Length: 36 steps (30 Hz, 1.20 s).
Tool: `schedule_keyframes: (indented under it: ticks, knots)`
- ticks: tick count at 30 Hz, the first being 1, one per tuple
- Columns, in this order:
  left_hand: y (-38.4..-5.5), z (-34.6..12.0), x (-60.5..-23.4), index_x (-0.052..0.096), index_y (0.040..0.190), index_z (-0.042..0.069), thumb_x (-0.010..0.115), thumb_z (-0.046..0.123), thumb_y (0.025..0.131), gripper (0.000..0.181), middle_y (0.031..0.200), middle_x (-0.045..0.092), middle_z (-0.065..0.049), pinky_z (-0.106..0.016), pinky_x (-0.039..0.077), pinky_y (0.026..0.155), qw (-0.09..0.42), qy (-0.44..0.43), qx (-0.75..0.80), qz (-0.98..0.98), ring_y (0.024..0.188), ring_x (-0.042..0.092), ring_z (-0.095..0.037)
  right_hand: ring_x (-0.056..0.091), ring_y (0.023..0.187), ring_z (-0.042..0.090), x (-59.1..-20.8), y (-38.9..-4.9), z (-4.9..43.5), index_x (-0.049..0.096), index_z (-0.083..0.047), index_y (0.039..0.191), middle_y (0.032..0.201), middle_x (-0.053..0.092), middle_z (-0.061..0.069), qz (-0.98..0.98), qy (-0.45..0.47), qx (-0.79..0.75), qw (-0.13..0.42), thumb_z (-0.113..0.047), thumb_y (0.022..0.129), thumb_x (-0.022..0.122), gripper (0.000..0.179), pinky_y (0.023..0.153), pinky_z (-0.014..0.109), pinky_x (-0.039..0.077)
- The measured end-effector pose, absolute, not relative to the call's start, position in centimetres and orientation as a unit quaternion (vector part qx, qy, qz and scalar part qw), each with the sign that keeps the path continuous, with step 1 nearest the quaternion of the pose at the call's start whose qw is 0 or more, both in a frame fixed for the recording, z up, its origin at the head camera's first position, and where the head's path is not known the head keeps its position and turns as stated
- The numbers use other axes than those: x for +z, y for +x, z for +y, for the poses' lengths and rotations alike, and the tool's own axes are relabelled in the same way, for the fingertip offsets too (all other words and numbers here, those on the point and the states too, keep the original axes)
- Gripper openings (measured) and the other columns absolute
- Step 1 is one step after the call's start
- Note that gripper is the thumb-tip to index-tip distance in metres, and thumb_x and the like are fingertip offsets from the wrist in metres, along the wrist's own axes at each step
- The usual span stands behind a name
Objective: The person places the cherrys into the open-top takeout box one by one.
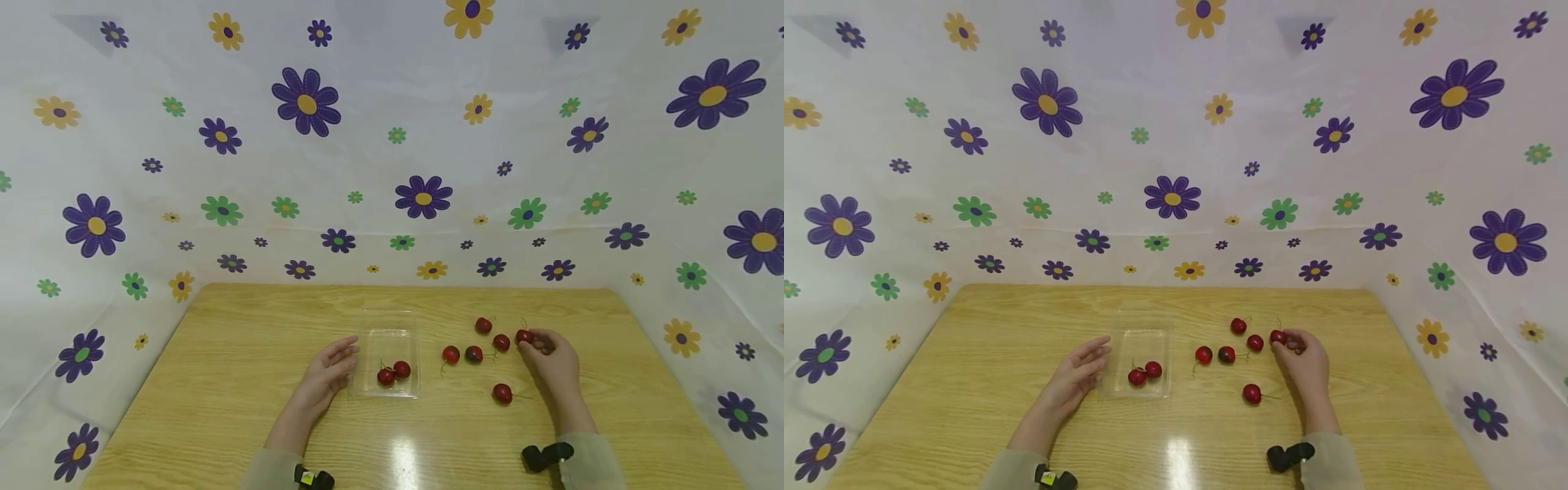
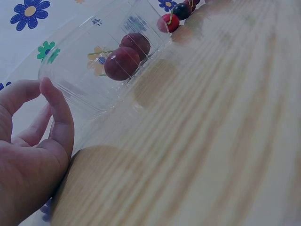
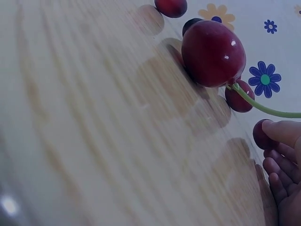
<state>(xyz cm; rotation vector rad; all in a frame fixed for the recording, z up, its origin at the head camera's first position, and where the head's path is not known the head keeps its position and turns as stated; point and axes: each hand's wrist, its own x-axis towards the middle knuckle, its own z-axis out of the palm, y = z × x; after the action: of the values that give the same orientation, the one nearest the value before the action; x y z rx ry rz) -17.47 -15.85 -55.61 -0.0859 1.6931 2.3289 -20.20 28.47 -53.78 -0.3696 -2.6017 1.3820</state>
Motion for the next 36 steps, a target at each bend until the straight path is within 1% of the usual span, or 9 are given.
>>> schedule_keyframes:
  ticks: [7, 15, 22, 25, 28, 31, 33, 36]
  knots:
    - [-17.5, -15.8, -55.7, 0.04, 0.159, -0.005, 0.058, -0.004, 0.104, 0.057, 0.127, 0.06, 0.001, -0.013, 0.054, 0.07, 0.135, -0.029, 0.804, 0.578, 0.094, 0.06, -0.002, 0.049, 0.083, -0.014, -53.8, -20.0, 28.4, 0.067, 0.0, 0.135, 0.122, 0.07, 0.024, -0.87, -0.126, 0.467, 0.099, -0.022, 0.1, 0.077, 0.042, 0.075, 0.001, 0.041]
    - [-17.5, -15.9, -55.6, 0.039, 0.159, -0.006, 0.058, -0.004, 0.105, 0.058, 0.127, 0.061, 0.002, -0.014, 0.053, 0.07, 0.138, -0.025, 0.802, 0.58, 0.092, 0.059, -0.002, 0.049, 0.081, -0.018, -53.5, -19.9, 28.0, 0.068, 0.001, 0.134, 0.122, 0.071, 0.026, -0.868, -0.121, 0.467, 0.116, -0.019, 0.1, 0.077, 0.041, 0.076, -0.001, 0.041]
    - [-17.4, -15.9, -55.5, 0.039, 0.159, -0.006, 0.058, -0.004, 0.104, 0.058, 0.128, 0.061, 0.001, -0.014, 0.054, 0.071, 0.138, -0.029, 0.802, 0.58, 0.093, 0.059, -0.003, 0.05, 0.083, -0.018, -53.1, -19.6, 27.5, 0.068, 0.0, 0.133, 0.124, 0.071, 0.025, -0.864, -0.114, 0.477, 0.112, -0.02, 0.1, 0.077, 0.04, 0.077, -0.001, 0.042]
    - [-17.4, -15.9, -55.6, 0.039, 0.159, -0.006, 0.058, -0.004, 0.105, 0.057, 0.128, 0.06, 0.001, -0.014, 0.054, 0.071, 0.138, -0.029, 0.802, 0.581, 0.094, 0.06, -0.002, 0.053, 0.086, -0.012, -52.9, -19.5, 26.9, 0.068, -0.001, 0.134, 0.124, 0.07, 0.024, -0.86, -0.116, 0.485, 0.104, -0.019, 0.1, 0.077, 0.04, 0.078, 0.001, 0.044]
    - [-17.4, -15.9, -55.6, 0.039, 0.159, -0.006, 0.058, -0.004, 0.104, 0.057, 0.127, 0.061, 0.002, -0.014, 0.054, 0.071, 0.137, -0.029, 0.802, 0.58, 0.094, 0.06, -0.002, 0.058, 0.095, 0.0, -52.7, -19.4, 26.3, 0.067, -0.003, 0.136, 0.126, 0.068, 0.02, -0.858, -0.122, 0.491, 0.087, -0.02, 0.1, 0.076, 0.041, 0.079, 0.003, 0.045]
    - [-17.4, -15.9, -55.6, 0.039, 0.159, -0.006, 0.058, -0.004, 0.104, 0.057, 0.127, 0.061, 0.002, -0.014, 0.054, 0.071, 0.136, -0.028, 0.802, 0.58, 0.093, 0.06, -0.002, 0.059, 0.104, 0.012, -52.7, -19.4, 25.7, 0.066, -0.004, 0.138, 0.129, 0.067, 0.017, -0.861, -0.122, 0.488, 0.073, -0.021, 0.101, 0.074, 0.041, 0.08, 0.004, 0.044]
    - [-17.4, -15.8, -55.6, 0.039, 0.159, -0.006, 0.058, -0.004, 0.104, 0.057, 0.127, 0.061, 0.003, -0.014, 0.054, 0.071, 0.135, -0.027, 0.802, 0.581, 0.094, 0.059, -0.002, 0.059, 0.106, 0.014, -52.6, -19.4, 25.3, 0.066, -0.004, 0.138, 0.129, 0.066, 0.018, -0.862, -0.116, 0.488, 0.069, -0.02, 0.101, 0.074, 0.041, 0.08, 0.003, 0.045]
    - [-17.5, -15.9, -55.7, 0.04, 0.159, -0.006, 0.058, -0.004, 0.104, 0.057, 0.126, 0.062, 0.003, -0.014, 0.054, 0.071, 0.136, -0.028, 0.802, 0.581, 0.094, 0.06, -0.002, 0.059, 0.104, 0.013, -52.4, -19.4, 24.8, 0.066, -0.001, 0.136, 0.129, 0.066, 0.021, -0.863, -0.1, 0.49, 0.068, -0.015, 0.101, 0.075, 0.038, 0.081, 0.002, 0.046]
